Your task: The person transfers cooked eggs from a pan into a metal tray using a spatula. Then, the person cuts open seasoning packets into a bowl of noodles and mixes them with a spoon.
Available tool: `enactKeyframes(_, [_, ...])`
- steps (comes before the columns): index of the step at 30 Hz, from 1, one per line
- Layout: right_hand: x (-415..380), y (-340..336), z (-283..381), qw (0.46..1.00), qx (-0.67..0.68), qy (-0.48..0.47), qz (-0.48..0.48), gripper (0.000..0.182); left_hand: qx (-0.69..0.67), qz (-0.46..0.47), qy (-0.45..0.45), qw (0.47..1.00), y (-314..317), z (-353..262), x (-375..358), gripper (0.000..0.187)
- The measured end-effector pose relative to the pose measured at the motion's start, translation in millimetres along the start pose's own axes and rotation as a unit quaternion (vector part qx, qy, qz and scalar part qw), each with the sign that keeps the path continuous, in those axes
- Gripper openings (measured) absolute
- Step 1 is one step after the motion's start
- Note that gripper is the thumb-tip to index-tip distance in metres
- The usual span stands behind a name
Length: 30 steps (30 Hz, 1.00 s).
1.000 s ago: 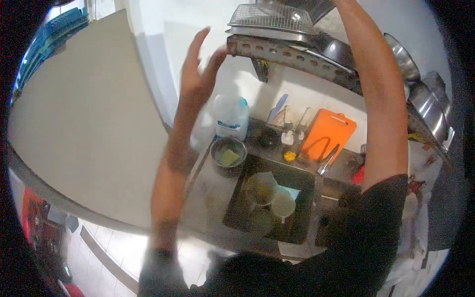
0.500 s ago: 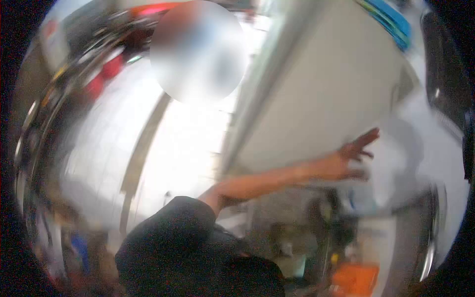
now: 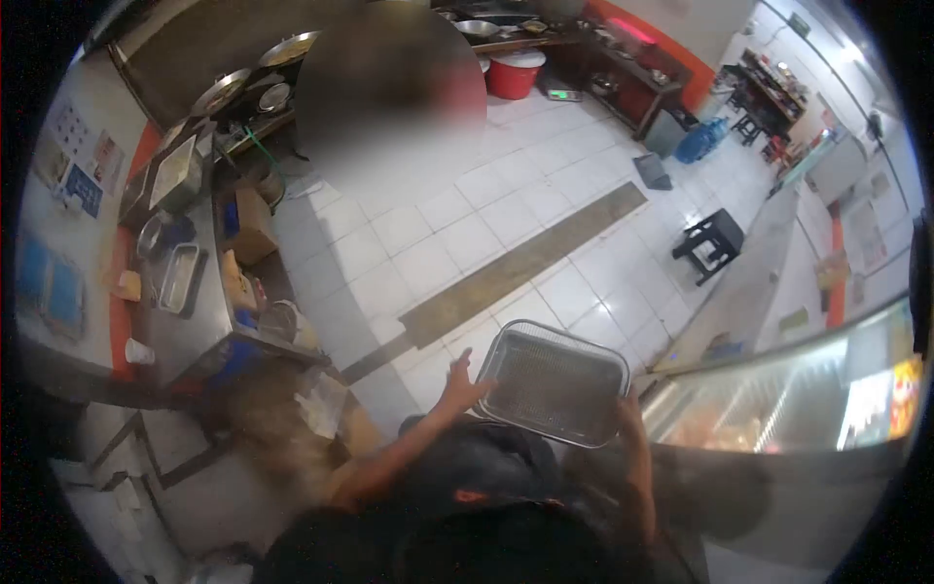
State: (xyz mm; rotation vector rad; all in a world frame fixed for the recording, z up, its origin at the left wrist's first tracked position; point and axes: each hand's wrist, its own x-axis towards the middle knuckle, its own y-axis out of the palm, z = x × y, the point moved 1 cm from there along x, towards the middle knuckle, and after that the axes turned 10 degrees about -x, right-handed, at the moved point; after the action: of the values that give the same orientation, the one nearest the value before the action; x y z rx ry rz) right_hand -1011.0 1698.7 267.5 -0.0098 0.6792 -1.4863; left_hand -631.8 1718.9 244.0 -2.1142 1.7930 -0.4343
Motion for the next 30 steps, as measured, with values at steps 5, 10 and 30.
enactKeyframes(5, [115.1,55.3,80.5,0.993,-0.044,0.106,0.034,0.059,-0.354,0.211,-0.349,0.842,-16.1,63.4,131.3,0.06])
enactKeyframes(10, [315.1,68.6,152.8,0.99,0.055,0.098,0.083,0.04,-0.347,0.185,-0.259,0.882,-30.8,36.1,335.7,0.067])
enactKeyframes(30, [960.0,357.2,640.1,0.913,0.285,0.076,0.28,0.055,-0.431,-0.28,-0.166,0.842,-99.8,65.8,1026.8,0.068])
